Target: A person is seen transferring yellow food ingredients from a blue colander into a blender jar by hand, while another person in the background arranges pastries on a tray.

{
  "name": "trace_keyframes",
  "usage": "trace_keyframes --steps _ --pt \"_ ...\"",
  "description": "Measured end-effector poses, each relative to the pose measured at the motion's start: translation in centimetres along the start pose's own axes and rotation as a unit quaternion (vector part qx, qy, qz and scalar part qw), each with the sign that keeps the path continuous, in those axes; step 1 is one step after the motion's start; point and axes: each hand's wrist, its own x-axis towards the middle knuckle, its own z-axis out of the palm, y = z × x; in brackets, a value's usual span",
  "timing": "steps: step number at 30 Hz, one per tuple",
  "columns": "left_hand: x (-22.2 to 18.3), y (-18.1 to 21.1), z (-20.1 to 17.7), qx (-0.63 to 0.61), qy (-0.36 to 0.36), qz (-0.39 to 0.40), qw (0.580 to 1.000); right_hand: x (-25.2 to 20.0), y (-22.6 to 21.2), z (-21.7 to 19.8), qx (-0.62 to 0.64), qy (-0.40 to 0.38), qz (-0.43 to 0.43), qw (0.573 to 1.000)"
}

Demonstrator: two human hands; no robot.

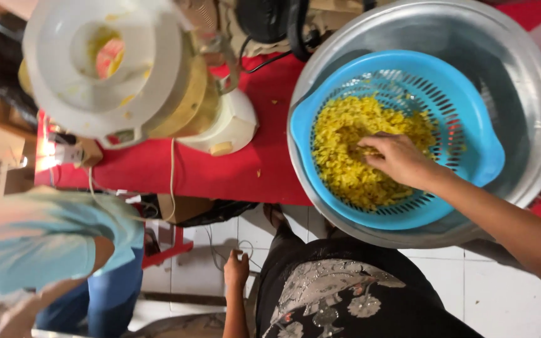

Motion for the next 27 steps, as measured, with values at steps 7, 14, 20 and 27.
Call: trace_keyframes --steps 7,14,20,27 --pt "0.9 0.3 0.3 0.027 -0.009 0.000 1.000 -1.7 -2.3 2.5 -0.169 0.025 -0.083 0.982" --pt "1.5 3.2 -0.1 0.008 -0.008 0.031 0.999 -1.2 -4.1 -6.6 0.095 0.021 0.085 0.992" --pt "3.8 1.8 0.8 0.050 -0.017 0.085 0.995 -0.5 -1.1 -5.0 0.008 -0.043 0.034 0.998" --pt "4.4 0.2 0.0 0.041 -0.024 0.050 0.998 -0.3 0.9 -6.1 -0.087 -0.110 0.056 0.989"
